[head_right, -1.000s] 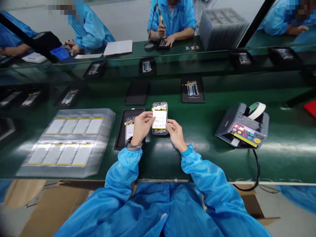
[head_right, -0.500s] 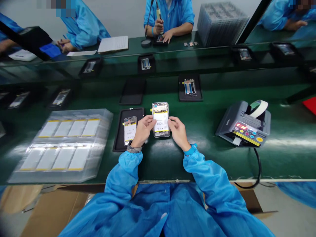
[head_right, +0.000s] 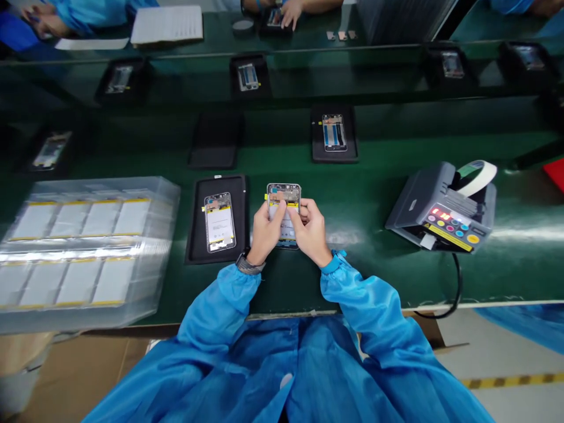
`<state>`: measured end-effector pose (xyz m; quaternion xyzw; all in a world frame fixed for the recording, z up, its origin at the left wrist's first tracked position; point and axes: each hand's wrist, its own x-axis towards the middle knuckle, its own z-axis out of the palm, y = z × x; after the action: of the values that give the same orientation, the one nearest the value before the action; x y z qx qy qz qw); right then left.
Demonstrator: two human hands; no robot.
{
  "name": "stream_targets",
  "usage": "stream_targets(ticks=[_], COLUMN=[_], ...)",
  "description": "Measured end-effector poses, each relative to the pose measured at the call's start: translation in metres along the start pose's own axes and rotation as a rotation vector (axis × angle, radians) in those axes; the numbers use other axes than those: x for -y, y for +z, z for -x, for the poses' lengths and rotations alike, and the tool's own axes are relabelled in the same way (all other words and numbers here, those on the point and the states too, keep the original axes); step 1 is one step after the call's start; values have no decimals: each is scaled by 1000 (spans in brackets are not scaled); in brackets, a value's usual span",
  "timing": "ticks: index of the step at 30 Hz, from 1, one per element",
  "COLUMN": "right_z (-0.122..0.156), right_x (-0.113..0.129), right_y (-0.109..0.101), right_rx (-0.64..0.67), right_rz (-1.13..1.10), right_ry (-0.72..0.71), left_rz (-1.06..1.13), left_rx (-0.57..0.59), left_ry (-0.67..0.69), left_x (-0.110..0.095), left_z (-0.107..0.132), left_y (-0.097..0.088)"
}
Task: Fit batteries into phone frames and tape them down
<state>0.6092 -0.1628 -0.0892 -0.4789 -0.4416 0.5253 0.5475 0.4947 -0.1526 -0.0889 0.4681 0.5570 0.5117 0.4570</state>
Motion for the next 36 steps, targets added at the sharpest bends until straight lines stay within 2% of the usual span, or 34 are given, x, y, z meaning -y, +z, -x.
stream_targets(ticks=[9,17,36], right_z=[0,0,2], right_x=[-4,-4,-9], right_y=[-2,-2,-2], right_rx=[5,-54,-85], right_rz=[30,57,90], right_ry=[-30,2,-9], left_rz=[-36,-85,-207], left_rx=[-7,30,-30], left_ry=[26,107,88], left_x=[1,6,6], left_z=[3,6,9], left_y=[0,-1,2])
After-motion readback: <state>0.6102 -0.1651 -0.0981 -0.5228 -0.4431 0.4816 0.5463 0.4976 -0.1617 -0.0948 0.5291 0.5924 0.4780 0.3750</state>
